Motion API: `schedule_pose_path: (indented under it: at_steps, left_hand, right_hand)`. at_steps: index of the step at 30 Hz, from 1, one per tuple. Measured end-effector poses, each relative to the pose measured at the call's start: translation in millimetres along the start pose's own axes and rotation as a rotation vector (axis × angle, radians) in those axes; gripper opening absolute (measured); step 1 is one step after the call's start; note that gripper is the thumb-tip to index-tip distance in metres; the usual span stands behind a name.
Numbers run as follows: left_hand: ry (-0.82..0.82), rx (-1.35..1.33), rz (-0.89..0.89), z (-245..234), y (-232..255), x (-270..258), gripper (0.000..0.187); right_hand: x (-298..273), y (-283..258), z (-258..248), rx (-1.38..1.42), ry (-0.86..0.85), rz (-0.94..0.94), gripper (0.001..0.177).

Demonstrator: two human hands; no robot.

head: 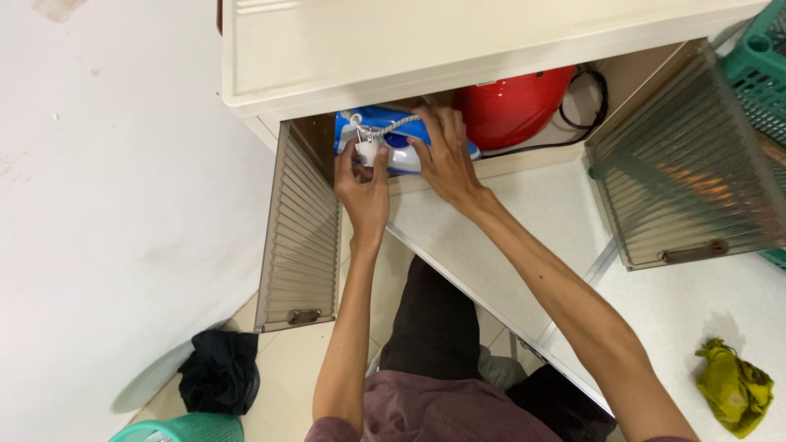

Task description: The person wipes a black electronic device with a yellow cloth, then retrieves a blue and white iron and a red rice cooker from a cabinet, places them on the table, and wipes the rice cooker with the same cloth.

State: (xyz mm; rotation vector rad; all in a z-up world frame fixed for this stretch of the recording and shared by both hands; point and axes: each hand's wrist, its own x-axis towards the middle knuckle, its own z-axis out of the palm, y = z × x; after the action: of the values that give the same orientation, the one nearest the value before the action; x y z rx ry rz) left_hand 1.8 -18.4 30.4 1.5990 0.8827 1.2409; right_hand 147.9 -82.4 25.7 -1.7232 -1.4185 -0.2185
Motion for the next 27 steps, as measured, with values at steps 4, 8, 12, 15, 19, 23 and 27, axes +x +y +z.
schedule_pose_path:
  at_steps: [4,8,12,15,19,23,27]
  left_hand:
    - [-0.032,0.004,0.116,-1,16,-10,0.046]
    - [-0.109,-0.037,0.225,7,28,-26,0.044]
    - [-0.233,-0.094,0.226,31,47,-54,0.041]
    - [-0.313,-0.195,0.266,57,67,-75,0.038]
    - [-0.419,-0.244,0.387,79,97,-102,0.039]
    - [-0.509,-0.302,0.430,94,132,-131,0.041]
    - [-0.603,-0.406,0.394,104,164,-166,0.041]
  right_hand:
    - [-18,-17,-21,-0.025,0.075,-0.006,0.048]
    - [-48,-25,-54,-0.066,0.148,-0.016,0.049]
    - [-81,-23,-101,-0.112,0.188,0.040,0.050]
    - [-108,-21,-138,-0.150,0.241,0.098,0.048]
    - [-141,-24,-176,-0.198,0.366,0.174,0.044]
    - [-170,-35,-205,-0.270,0.528,0.196,0.043]
    - [-197,-50,-236,-0.286,0.625,0.248,0.042]
